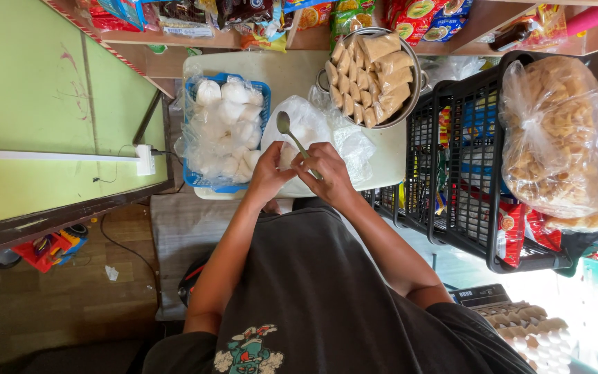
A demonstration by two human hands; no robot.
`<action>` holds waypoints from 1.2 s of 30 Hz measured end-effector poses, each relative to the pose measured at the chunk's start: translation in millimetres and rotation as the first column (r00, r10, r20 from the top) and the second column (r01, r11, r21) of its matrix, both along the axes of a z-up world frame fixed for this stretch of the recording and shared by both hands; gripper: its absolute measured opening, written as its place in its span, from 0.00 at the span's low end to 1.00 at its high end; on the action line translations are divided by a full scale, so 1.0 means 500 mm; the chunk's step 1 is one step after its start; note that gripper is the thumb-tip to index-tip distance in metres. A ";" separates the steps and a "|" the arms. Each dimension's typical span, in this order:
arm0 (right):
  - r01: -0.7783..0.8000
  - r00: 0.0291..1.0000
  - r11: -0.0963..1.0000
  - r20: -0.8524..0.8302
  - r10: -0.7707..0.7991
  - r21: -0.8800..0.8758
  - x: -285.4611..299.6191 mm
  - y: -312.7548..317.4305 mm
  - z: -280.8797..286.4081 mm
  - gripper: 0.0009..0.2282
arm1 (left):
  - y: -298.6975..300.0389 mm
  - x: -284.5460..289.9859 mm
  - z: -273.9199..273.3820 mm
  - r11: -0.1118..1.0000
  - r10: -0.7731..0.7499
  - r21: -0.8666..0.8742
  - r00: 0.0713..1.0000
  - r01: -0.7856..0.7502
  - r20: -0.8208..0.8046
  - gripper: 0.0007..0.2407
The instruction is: Transfer white powder from a large bag into small individual plastic bags using a spoon.
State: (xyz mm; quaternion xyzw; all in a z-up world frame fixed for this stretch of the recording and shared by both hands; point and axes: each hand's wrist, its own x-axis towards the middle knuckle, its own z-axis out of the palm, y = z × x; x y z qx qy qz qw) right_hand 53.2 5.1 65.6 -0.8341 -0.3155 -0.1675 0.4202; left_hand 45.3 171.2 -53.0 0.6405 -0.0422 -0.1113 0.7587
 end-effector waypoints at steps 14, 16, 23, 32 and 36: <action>-0.058 0.971 0.976 -0.216 0.105 0.212 -0.037 -0.034 -0.011 0.18 | 0.001 0.000 0.051 0.993 -0.114 -0.040 0.982 0.109 -0.152 0.11; -0.025 0.946 0.955 -0.301 0.119 0.297 -0.031 -0.030 -0.013 0.17 | 0.002 0.000 0.069 0.994 -0.104 0.021 0.985 0.108 -0.139 0.11; 0.216 0.807 0.976 -0.567 -0.165 0.024 0.001 -0.003 0.007 0.16 | -0.007 0.000 0.072 0.967 -0.056 0.252 0.994 0.031 0.093 0.14; 0.199 0.868 0.971 -0.483 -0.111 0.135 0.013 -0.001 0.026 0.11 | -0.002 -0.017 0.076 0.965 -0.043 0.262 0.986 0.000 0.161 0.15; 0.125 0.826 0.922 -0.554 0.107 0.365 0.020 -0.038 0.034 0.08 | 0.008 -0.022 0.020 0.976 0.010 0.213 0.982 -0.051 0.189 0.11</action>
